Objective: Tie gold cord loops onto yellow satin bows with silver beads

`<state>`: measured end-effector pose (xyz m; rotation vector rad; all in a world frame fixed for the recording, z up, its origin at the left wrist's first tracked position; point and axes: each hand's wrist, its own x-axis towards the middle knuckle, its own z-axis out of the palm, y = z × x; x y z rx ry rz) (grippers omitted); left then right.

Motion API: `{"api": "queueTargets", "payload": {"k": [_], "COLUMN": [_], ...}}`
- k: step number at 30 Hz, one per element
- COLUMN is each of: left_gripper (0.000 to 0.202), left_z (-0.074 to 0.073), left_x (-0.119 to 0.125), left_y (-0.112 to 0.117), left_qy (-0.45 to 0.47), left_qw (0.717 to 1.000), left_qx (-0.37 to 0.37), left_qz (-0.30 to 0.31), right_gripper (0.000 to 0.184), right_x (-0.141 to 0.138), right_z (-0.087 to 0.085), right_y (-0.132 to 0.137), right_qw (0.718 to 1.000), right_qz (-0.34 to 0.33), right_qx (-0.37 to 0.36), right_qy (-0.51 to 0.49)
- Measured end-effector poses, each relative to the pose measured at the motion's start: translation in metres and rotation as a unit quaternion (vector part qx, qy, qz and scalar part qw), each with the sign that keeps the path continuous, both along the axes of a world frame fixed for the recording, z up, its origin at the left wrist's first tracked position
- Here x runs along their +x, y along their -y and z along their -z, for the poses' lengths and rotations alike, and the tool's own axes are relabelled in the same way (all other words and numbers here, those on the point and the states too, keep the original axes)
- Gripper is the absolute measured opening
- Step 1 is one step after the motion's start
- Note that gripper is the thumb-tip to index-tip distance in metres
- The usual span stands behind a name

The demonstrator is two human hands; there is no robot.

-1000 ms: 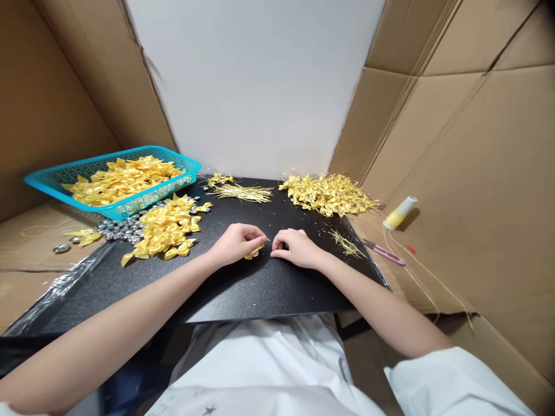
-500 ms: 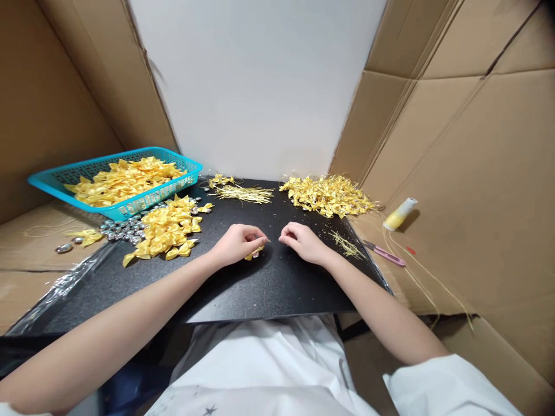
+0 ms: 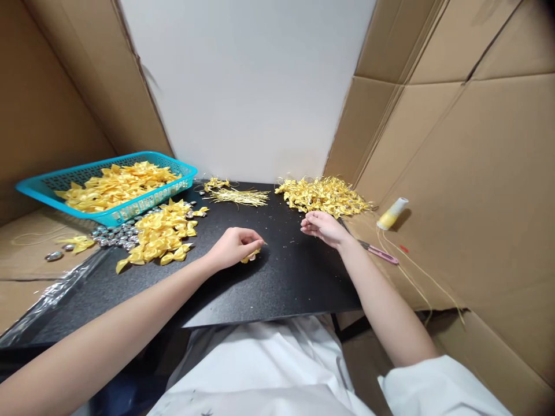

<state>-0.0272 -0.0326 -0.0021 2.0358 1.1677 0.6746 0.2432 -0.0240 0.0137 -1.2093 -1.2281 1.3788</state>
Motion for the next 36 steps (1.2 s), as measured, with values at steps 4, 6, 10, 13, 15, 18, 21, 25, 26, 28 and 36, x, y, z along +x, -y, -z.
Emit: {"api": "queueTargets", "payload": {"k": [4,6,10,13,15,18,21,25,26,28,36], "left_gripper": [0.035,0.035,0.034,0.035,0.036,0.037,0.037,0.037,0.037,0.037,0.038], "left_z": [0.000,0.000,0.000,0.000,-0.001,-0.002,-0.003,-0.003,-0.003,-0.003,-0.005], "left_x": [0.000,0.000,0.000,-0.001,-0.001,-0.001,-0.001,-0.001,-0.001,-0.001,0.001], "left_y": [0.000,0.000,0.000,0.000,0.000,0.000,0.001,0.001,0.001,0.001,0.003], "left_qy": [-0.003,-0.003,0.000,0.001,0.000,-0.006,-0.010,-0.007,-0.007,-0.008,0.015], "left_qw": [1.000,1.000,1.000,1.000,1.000,1.000,1.000,1.000,1.000,1.000,1.000], "left_qx": [0.005,0.008,0.011,0.007,0.008,0.012,0.014,0.010,0.010,0.012,0.015], "left_qz": [0.002,0.004,0.006,0.006,0.010,0.015,0.013,0.014,0.015,0.015,0.010], "right_gripper": [0.033,0.036,0.039,0.037,0.035,0.033,0.032,0.028,0.026,0.021,0.018], "right_x": [0.001,0.002,0.006,0.009,0.010,0.012,0.015,0.019,0.020,0.020,0.007], "right_z": [0.005,0.006,0.008,0.007,0.006,0.005,0.005,0.004,0.004,0.003,0.006], "right_y": [-0.004,-0.006,-0.009,-0.010,-0.010,-0.010,-0.010,-0.008,-0.008,-0.007,-0.002], "right_qw": [1.000,0.999,0.998,0.997,0.996,0.994,0.991,0.986,0.983,0.976,0.959], "right_qz": [0.003,0.008,0.021,0.035,0.046,0.065,0.077,0.071,0.068,0.062,0.024], "right_qx": [0.027,0.035,0.047,0.054,0.059,0.073,0.093,0.125,0.134,0.151,0.191], "right_qy": [0.011,0.018,0.030,0.037,0.040,0.045,0.050,0.088,0.104,0.144,0.209]}}
